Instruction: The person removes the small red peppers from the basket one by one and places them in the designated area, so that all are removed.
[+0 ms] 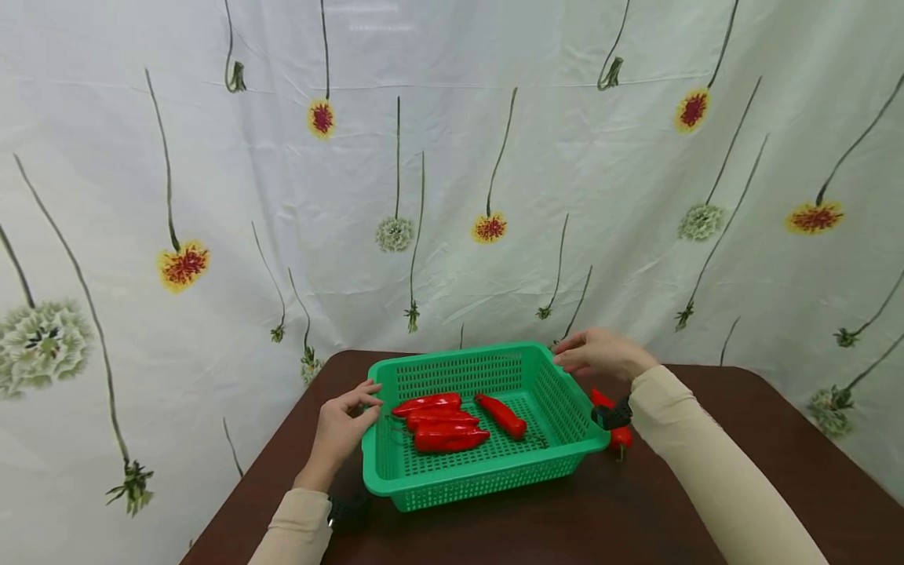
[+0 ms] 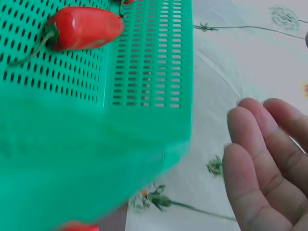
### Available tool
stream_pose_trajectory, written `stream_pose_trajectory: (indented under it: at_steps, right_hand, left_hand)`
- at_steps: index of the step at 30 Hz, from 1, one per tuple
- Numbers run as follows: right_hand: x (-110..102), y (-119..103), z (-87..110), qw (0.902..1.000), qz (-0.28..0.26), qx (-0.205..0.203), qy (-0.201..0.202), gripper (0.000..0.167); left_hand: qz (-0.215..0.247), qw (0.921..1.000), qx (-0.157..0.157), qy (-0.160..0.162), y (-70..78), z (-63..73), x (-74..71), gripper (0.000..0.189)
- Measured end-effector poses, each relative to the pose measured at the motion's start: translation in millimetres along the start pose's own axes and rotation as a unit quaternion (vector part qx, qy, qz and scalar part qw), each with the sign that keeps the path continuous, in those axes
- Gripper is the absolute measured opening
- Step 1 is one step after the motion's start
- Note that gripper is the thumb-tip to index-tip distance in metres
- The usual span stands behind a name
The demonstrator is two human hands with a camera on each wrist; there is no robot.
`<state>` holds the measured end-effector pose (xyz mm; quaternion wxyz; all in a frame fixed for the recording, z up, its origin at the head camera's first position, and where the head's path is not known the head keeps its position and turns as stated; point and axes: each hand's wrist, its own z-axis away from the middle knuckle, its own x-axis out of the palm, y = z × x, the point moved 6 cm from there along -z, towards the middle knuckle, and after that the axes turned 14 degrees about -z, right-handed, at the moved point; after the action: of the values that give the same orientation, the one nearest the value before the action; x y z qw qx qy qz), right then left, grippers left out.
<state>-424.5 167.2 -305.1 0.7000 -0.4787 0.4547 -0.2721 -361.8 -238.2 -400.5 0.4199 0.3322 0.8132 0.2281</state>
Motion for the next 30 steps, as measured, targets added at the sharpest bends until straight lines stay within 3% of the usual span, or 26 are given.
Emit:
stream_pose_trajectory:
  at_steps: [5, 14, 22, 30]
  right_hand:
    - [22.5, -5.4, -20.2, 0.9994, 0.019, 0.0, -0.029, 0.053]
    - [47.5, 5.6, -48.7, 0.9994, 0.009, 0.025, -0.021, 0.05]
    - [62.3, 25.5, -62.3, 0.9987, 0.02, 0.044, -0.018, 0.057]
    - [69.7, 41.1, -68.3, 0.9969, 0.037, 0.069, -0.004, 0.052]
  left_hand:
    - [0.012, 0.9999, -0.001, 0.001, -2.1, 3.0, 0.2, 0.011]
    - [0.018, 0.9998, 0.002, 0.003, -1.9, 1.7, 0.7, 0.012]
    - [0.009, 0.9999, 0.0, 0.009, -1.5, 0.4, -0.9, 0.012]
    - [0.004, 1.0, -0.003, 0.006, -2.6, 0.9, 0.8, 0.012]
